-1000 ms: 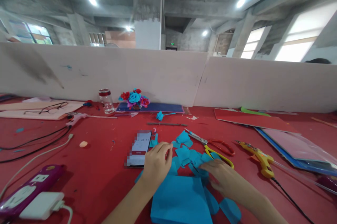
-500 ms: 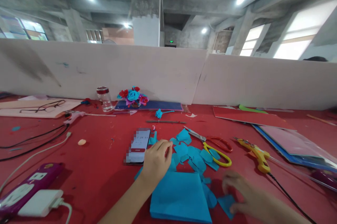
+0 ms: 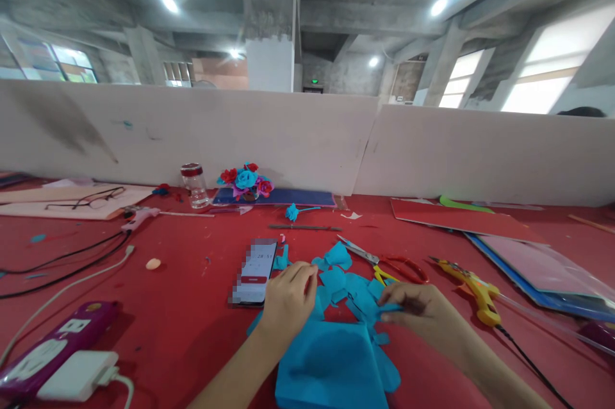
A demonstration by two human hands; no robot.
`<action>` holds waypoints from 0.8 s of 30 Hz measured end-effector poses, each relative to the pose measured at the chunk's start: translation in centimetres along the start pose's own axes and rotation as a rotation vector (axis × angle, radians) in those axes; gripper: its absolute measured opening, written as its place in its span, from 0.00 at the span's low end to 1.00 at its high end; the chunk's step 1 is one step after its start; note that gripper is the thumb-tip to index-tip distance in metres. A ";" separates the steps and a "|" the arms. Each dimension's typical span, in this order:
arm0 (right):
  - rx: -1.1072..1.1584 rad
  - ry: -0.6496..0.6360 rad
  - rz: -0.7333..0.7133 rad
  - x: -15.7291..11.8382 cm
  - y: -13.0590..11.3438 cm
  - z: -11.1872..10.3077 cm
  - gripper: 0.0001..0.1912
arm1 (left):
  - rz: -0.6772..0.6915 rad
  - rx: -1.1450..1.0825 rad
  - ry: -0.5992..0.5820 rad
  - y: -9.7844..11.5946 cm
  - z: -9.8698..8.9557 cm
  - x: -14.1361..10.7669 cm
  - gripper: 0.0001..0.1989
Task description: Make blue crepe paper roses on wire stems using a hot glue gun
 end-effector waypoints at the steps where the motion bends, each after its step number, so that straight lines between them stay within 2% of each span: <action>1: -0.011 -0.001 -0.049 0.1 -0.9 0.3 0.11 | 0.008 0.007 0.007 0.1 -0.1 0.1 0.07; 4: -0.091 -0.028 -0.182 -0.2 -3.2 1.0 0.06 | 0.015 0.019 0.029 0.2 -0.3 0.2 0.08; 8: -0.395 0.084 -0.455 -1.4 -4.3 2.2 0.10 | 0.007 0.017 0.035 0.2 -0.4 0.3 0.08; 10: -0.630 0.007 -0.592 -2.2 -3.5 4.4 0.12 | 0.008 0.017 0.036 0.2 -0.4 0.4 0.08; 11: -0.729 -0.106 -0.624 -2.5 -2.7 5.7 0.12 | 0.009 0.018 0.038 0.2 -0.5 0.4 0.08; 12: -0.806 -0.231 -0.621 -2.9 -1.8 6.9 0.13 | 0.011 0.018 0.039 0.2 -0.6 0.5 0.08; 14: -0.851 -0.364 -0.600 -3.7 -0.8 8.1 0.16 | 0.009 0.018 0.039 0.3 -0.7 0.5 0.08; 17: -0.874 -0.371 -0.429 -4.1 -0.3 7.9 0.23 | 0.005 0.017 0.033 0.3 -0.6 0.5 0.07; 20: -0.840 -0.413 -0.338 -4.1 0.0 7.8 0.17 | 0.007 0.014 0.017 0.2 -0.4 0.3 0.07; 24: -0.867 -0.500 -0.301 -4.1 1.3 8.7 0.09 | 0.000 0.006 0.009 0.1 -0.2 0.2 0.06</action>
Point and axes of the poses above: each hand's wrist, its own x-axis towards the middle knuckle, its own z-axis out of the palm, y = z × x, the point moved 6 cm from there along x, towards the middle knuckle, and after that the axes turned 6 degrees about z, right-handed, at the moved point
